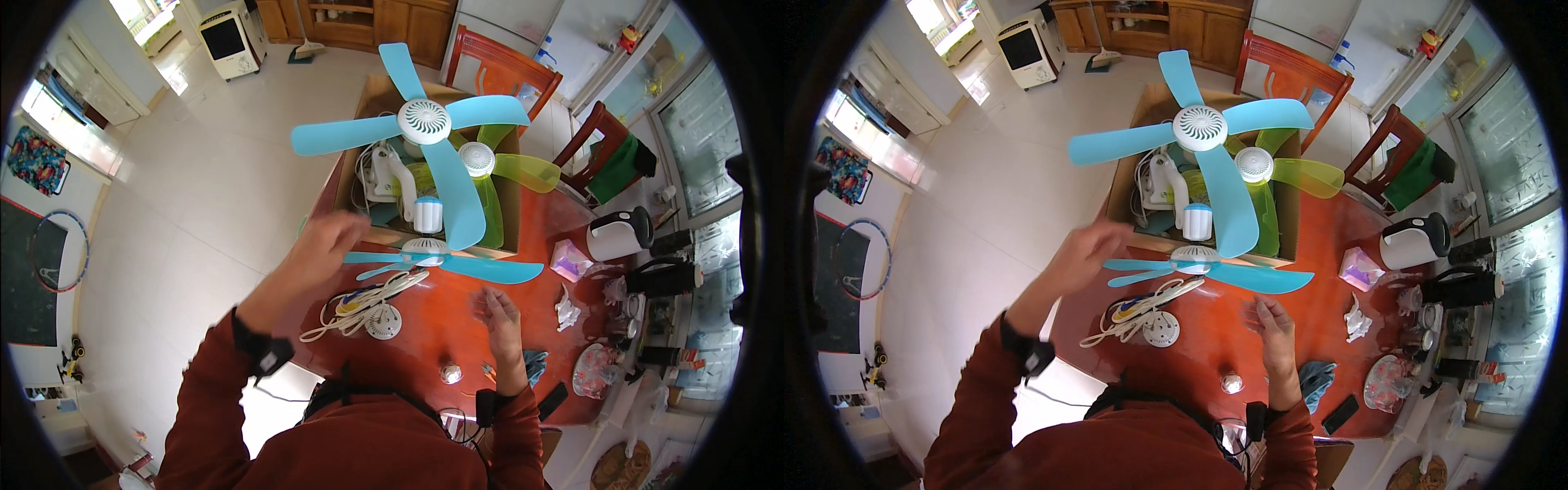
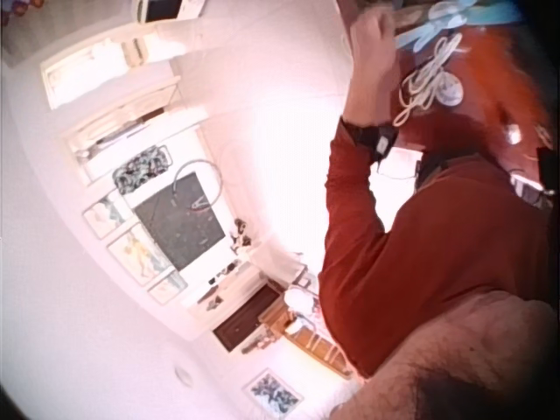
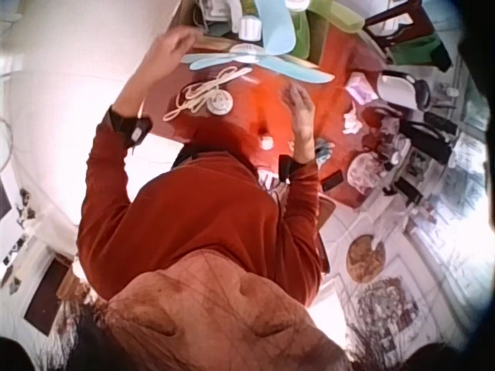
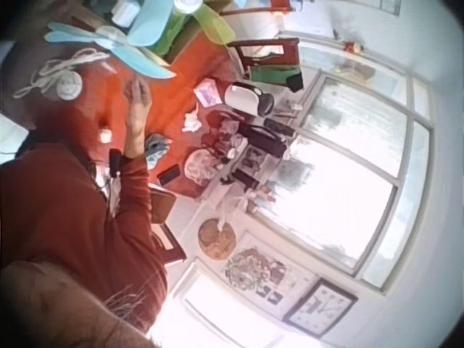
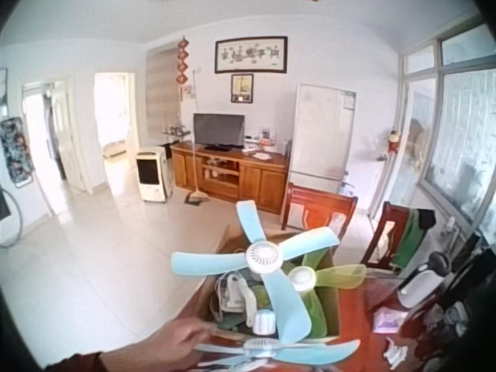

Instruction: The person assembles a small blue fan by first organizing the power cord and then attaching the blue fan blades to the white motor housing. They secure the blades with a string and place the completed fan into a cardboard box.

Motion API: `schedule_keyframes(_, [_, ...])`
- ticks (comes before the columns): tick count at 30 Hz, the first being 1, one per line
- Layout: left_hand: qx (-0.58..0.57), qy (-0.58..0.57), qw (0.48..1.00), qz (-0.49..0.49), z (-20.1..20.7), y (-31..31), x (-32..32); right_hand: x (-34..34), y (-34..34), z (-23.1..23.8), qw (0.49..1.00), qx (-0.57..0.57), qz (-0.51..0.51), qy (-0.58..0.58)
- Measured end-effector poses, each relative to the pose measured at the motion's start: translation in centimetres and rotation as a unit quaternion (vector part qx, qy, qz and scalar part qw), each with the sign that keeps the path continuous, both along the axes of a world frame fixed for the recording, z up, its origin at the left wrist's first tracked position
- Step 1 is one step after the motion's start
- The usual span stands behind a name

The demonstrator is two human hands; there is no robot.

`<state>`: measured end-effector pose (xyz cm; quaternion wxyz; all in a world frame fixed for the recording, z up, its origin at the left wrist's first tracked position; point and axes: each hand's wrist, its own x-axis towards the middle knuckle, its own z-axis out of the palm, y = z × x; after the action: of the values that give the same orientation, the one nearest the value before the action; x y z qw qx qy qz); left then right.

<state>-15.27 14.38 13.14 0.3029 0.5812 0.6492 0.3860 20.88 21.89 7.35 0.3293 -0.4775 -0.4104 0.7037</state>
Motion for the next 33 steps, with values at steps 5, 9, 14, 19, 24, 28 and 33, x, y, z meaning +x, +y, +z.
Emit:
schedule_keyframes(5, [-0.034, 0.256, 0.962, -0.085, -5.3, 11.1, -2.3, 0.1, -0.7, -0.3, 1.0, -0.002, 0.016, -0.009])
schedule_keyframes(9, [-0.178, 0.317, 0.923, -0.124, -10.0, 14.9, -2.5, 2.0, -1.3, 0.0, 1.0, 0.001, 0.014, -0.017])
schedule_keyframes(14, [-0.16, 0.291, 0.933, -0.137, -11.8, 14.3, -2.8, 4.2, -2.4, -0.2, 0.999, -0.021, -0.026, -0.038])
schedule_keyframes(19, [0.033, 0.151, 0.985, -0.077, -7.7, 11.5, -4.2, 5.5, -3.2, 0.5, 0.998, 0.01, -0.005, -0.067])
schedule_keyframes(24, [0.126, -0.051, 0.985, 0.102, -2.0, -2.7, -2.7, 10.3, -5.5, 0.0, 0.996, 0.002, -0.025, -0.082])
schedule_keyframes(28, [-0.015, -0.082, 0.992, 0.097, -2.9, -11.4, 2.4, 13.3, -8.2, -3.2, 0.965, 0.035, 0.031, -0.258])
schedule_keyframes(33, [0.001, 0.087, 0.994, 0.069, -8.1, -10.7, 8.3, 14.5, -10.2, -5.4, 0.901, 0.093, 0.188, -0.38])
